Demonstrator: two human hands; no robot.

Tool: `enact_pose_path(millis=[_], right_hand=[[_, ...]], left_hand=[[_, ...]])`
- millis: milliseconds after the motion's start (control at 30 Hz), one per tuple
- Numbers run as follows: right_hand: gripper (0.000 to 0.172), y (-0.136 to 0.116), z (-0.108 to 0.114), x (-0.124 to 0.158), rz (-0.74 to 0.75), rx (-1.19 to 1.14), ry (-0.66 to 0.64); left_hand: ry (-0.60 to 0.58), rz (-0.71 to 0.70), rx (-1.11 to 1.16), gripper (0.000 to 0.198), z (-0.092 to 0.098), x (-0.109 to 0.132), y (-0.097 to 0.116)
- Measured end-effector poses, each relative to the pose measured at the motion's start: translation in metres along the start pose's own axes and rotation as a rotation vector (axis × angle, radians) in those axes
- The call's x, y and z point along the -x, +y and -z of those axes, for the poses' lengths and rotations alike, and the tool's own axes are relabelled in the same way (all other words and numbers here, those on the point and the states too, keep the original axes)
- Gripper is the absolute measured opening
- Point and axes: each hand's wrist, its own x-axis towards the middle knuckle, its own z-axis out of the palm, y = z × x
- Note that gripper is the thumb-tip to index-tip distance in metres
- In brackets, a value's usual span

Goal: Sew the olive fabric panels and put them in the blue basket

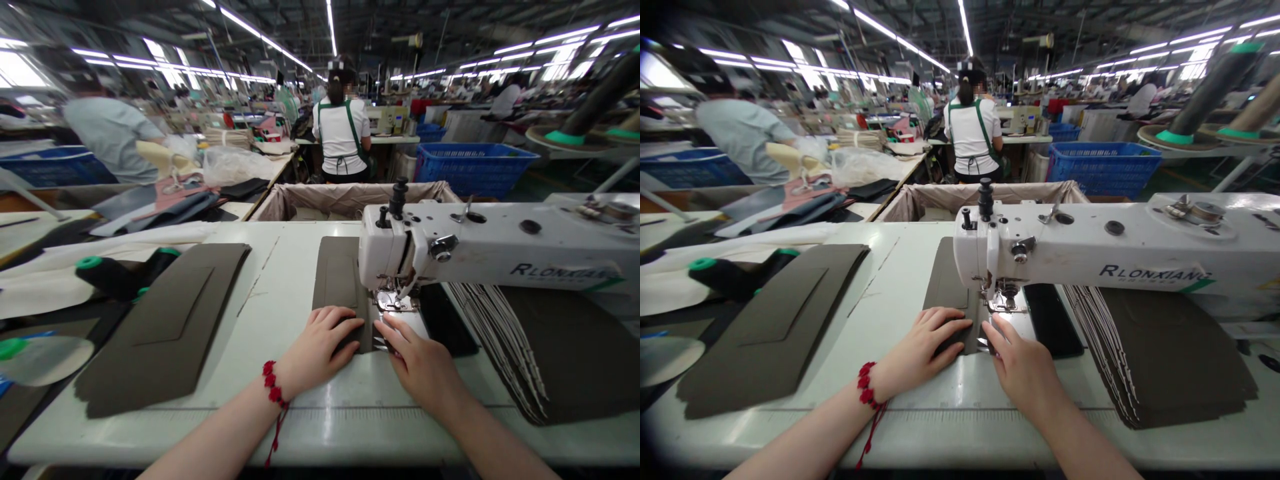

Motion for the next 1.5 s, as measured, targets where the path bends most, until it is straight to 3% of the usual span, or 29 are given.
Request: enact_pose_path(millis=[867, 1500], right_hand=[[0.058, 0.0, -0.002, 0.0, -0.002, -0.019, 0.008], [0.052, -0.006, 0.001, 0.001, -0.007, 0.004, 0.054]], left_hand=[[-0.016, 0.048, -0.093, 0.052, -0.01, -0.004, -0.01], [0.089, 0.045, -0.088, 0.065, -0.014, -0.001, -0.013]])
